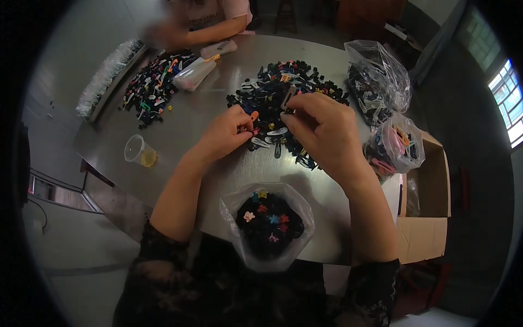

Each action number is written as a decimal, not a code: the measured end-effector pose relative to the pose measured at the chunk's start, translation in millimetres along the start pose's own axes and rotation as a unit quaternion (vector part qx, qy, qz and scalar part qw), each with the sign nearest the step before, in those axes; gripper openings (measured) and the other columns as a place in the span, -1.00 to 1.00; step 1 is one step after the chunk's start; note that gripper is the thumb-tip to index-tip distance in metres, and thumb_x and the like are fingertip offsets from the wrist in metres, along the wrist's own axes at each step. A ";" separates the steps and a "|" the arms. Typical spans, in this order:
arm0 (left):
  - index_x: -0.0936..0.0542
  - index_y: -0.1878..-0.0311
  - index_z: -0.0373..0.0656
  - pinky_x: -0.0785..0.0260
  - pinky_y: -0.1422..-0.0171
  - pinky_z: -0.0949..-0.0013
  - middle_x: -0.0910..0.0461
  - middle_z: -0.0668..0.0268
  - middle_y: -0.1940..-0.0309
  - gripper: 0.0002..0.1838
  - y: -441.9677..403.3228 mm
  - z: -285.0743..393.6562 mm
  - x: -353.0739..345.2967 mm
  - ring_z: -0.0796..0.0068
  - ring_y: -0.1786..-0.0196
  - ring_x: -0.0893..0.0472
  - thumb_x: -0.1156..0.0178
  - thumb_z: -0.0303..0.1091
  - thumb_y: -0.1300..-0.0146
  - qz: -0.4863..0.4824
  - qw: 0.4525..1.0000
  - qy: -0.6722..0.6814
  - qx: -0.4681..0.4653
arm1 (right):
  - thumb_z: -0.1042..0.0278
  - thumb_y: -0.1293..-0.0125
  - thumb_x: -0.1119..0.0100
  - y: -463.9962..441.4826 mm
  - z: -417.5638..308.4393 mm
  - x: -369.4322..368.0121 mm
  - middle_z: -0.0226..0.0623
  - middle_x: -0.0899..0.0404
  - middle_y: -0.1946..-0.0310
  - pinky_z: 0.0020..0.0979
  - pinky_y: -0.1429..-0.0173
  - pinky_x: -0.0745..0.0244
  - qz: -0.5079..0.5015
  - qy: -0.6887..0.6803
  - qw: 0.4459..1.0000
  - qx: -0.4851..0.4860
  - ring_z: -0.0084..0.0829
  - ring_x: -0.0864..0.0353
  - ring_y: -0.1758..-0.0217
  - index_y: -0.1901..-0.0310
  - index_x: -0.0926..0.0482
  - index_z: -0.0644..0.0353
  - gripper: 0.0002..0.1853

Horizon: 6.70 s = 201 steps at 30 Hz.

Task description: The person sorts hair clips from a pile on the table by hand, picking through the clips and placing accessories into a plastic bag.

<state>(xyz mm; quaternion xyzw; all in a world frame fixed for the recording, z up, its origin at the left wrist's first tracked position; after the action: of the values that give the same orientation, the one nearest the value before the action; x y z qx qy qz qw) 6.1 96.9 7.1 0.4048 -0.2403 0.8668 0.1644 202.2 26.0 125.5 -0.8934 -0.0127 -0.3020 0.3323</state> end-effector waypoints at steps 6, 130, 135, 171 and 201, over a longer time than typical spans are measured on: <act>-0.64 0.28 -0.22 -0.41 0.17 0.42 -0.59 0.22 0.19 -0.94 3.2 10.1 42.0 0.48 0.26 -0.57 -0.32 -0.50 -0.19 0.078 0.964 0.247 0.065 | 0.53 -0.23 -0.44 -1.0 -3.5 2.8 -0.32 -0.66 0.36 -0.52 0.28 -0.50 -0.001 0.005 1.000 -0.005 -0.59 -0.60 0.40 0.12 -0.69 0.31 -0.80; -0.67 0.21 -0.23 -0.52 -0.03 -0.01 -0.64 0.07 0.18 -0.87 -2.6 18.7 3.3 -0.03 0.06 -0.65 -0.26 -0.42 -0.21 0.051 0.994 -0.073 0.066 | 0.49 -0.22 -0.23 17.7 101.4 -35.4 -0.22 -0.54 0.17 -0.15 0.04 -0.53 0.056 0.277 0.958 0.037 -0.11 -0.63 0.08 0.00 -0.63 0.13 -0.71; -0.67 0.30 -0.27 -0.49 0.01 -0.01 -0.64 0.07 0.31 -0.85 3.9 11.2 -9.0 -0.01 0.14 -0.66 -0.34 -0.36 -0.19 0.009 0.991 -0.058 0.122 | 0.24 -0.28 -0.33 23.1 114.4 -25.6 -0.14 -0.57 -0.06 -0.05 -0.09 -0.44 0.076 0.383 0.919 -0.056 -0.04 -0.58 -0.08 -0.06 -0.62 0.10 -0.66; -0.67 0.22 -0.34 -0.41 0.31 0.39 -0.62 0.13 0.25 -0.85 135.9 201.0 132.3 0.30 0.29 -0.61 -0.31 -0.42 -0.23 -0.338 0.612 0.565 -0.437 | 0.43 -0.33 -0.30 11.0 60.2 11.6 -0.26 -0.64 0.44 -0.39 0.23 -0.53 -0.122 0.008 0.982 -0.140 -0.50 -0.63 0.36 0.12 -0.67 0.32 -0.84; -0.66 0.16 -0.33 -0.42 0.27 0.33 -0.61 0.13 0.21 -0.82 93.7 129.8 121.6 0.30 0.27 -0.61 -0.23 -0.40 -0.29 -0.287 0.420 0.688 -0.517 | 0.36 -0.30 -0.20 16.5 128.0 -19.2 0.02 -0.54 -0.03 -0.03 -0.11 -0.51 0.045 0.224 0.965 -0.129 0.05 -0.60 -0.05 -0.17 -0.51 0.16 -0.60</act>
<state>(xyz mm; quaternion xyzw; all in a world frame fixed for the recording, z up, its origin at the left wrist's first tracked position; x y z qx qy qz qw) -33.1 -41.3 147.7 -0.4425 -0.3204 0.4715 0.6923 258.1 93.5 28.9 -0.8379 0.1410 -0.4782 0.2223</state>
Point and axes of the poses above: each hand's wrist, its own y-axis away from the middle knuckle, its own x-axis out of the back of the hand, z = x × y, the point moved 8 cm from there along -y, towards the middle knuckle
